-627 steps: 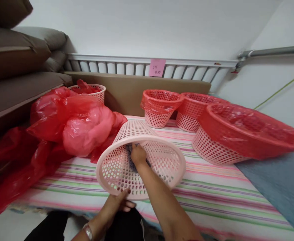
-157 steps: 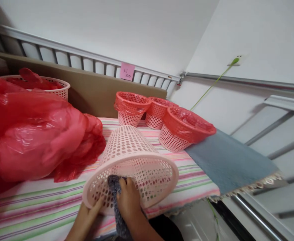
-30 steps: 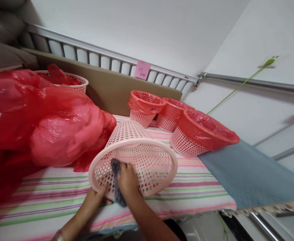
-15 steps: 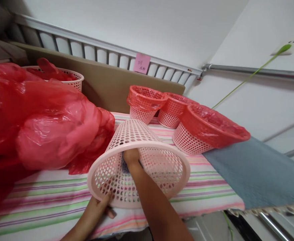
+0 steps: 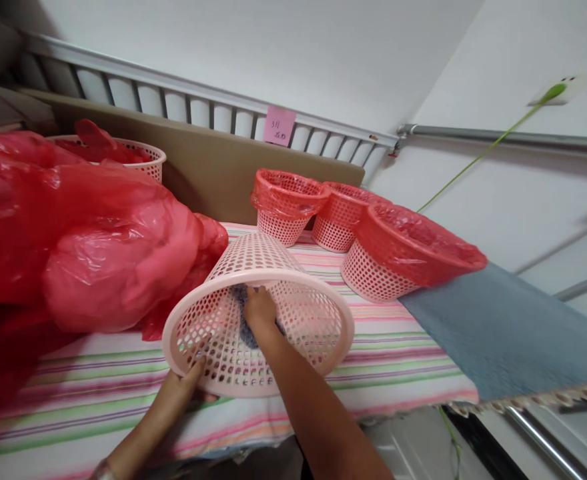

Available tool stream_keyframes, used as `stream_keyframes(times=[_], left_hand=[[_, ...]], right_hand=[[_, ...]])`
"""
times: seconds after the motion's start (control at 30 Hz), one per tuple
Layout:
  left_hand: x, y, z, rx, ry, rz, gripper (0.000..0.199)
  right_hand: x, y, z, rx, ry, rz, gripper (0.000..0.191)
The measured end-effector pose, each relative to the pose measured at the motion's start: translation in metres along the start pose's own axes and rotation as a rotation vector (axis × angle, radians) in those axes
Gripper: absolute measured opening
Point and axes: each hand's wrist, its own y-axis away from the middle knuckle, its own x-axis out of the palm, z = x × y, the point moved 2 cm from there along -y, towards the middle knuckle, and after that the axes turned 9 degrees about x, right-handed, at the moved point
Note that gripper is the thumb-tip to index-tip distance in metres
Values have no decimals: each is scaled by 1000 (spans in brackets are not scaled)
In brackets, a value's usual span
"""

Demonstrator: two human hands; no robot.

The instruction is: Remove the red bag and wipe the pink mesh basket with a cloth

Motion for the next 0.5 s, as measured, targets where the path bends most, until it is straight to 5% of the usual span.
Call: stream_keyframes(times=[0.3, 0.4, 0.5], left_hand=[[-1, 4, 5, 82, -60, 32, 52], [0, 2, 7, 116, -80, 59, 50], [1, 1, 8, 75, -96, 115, 54]], right_hand=[[-14, 149, -17, -113, 10, 93, 33], [-16, 147, -18, -108, 34, 112, 33], [-12, 102, -8, -77, 73, 57, 33]])
